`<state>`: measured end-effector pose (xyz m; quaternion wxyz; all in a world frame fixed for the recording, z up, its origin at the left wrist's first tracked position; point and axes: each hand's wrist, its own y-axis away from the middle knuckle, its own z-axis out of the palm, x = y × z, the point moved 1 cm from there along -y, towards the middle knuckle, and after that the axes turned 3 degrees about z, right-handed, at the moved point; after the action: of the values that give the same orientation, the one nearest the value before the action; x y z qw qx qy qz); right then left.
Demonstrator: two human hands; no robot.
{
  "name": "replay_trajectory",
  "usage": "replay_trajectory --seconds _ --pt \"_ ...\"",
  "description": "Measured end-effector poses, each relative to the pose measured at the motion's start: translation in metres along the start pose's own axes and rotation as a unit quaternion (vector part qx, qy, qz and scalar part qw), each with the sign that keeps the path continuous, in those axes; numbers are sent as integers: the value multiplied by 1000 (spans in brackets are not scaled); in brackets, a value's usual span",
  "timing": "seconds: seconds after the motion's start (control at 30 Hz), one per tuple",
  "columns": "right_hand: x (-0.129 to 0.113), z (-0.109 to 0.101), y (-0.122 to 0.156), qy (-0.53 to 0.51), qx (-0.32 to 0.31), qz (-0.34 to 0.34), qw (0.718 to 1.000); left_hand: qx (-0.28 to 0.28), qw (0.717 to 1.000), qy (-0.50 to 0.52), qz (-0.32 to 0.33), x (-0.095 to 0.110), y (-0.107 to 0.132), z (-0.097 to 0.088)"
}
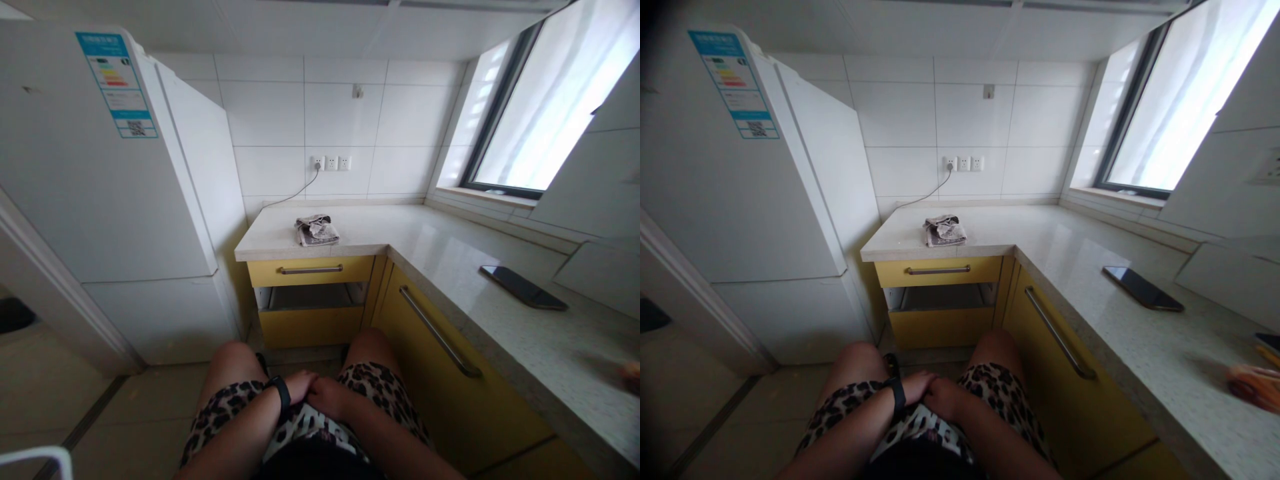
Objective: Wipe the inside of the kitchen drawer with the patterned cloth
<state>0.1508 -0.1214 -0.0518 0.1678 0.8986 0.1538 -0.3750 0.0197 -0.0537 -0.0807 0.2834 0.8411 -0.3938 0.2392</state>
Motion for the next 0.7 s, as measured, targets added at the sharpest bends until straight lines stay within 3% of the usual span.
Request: replay_trajectory --seconds 0.3,0.7 --pt "-8 -4 3 -1 -3 10 1000 2 1000 -26 -2 -6 -2 3" --pt "-1 1 -1 -6 2 11 1000 -8 999 -35 -2 -2 -2 1"
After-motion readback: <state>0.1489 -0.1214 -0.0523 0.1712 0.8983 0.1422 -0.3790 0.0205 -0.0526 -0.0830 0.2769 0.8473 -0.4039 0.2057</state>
